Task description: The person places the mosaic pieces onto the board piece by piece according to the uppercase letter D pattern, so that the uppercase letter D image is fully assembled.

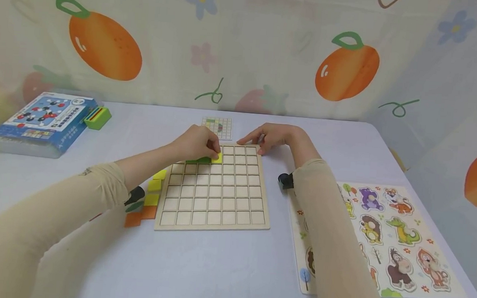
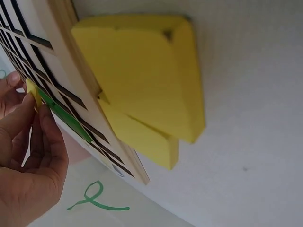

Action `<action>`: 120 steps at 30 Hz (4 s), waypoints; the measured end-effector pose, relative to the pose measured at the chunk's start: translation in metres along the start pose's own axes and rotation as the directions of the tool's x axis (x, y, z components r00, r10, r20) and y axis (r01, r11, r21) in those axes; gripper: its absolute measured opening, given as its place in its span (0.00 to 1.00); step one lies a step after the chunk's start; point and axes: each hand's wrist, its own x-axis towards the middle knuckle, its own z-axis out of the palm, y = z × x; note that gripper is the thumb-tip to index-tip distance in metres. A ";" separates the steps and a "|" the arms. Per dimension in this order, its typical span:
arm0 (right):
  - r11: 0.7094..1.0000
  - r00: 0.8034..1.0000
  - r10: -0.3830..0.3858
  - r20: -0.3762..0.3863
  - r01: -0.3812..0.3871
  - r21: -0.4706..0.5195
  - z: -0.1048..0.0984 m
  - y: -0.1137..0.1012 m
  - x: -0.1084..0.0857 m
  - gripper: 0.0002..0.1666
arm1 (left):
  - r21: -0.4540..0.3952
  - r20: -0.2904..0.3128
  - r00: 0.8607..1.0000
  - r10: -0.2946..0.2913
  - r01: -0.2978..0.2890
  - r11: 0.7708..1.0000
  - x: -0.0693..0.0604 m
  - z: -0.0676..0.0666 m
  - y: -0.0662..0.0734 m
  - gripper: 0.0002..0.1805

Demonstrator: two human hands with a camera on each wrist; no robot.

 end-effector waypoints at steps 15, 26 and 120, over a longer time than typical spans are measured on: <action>1.000 1.000 0.004 -0.003 -0.004 -0.003 0.000 -0.001 0.001 0.38 | 0.095 0.065 0.997 0.045 -0.051 0.994 0.000 -0.008 -0.002 0.06; 1.000 1.000 -0.003 -0.007 0.003 0.001 0.000 0.001 0.002 0.38 | 0.039 0.237 0.968 0.085 -0.097 0.995 -0.017 -0.044 -0.017 0.10; 0.999 0.999 -0.040 0.003 0.040 -0.015 0.000 0.005 0.004 0.39 | -0.030 0.013 1.000 -0.012 0.012 0.999 -0.045 -0.060 -0.044 0.03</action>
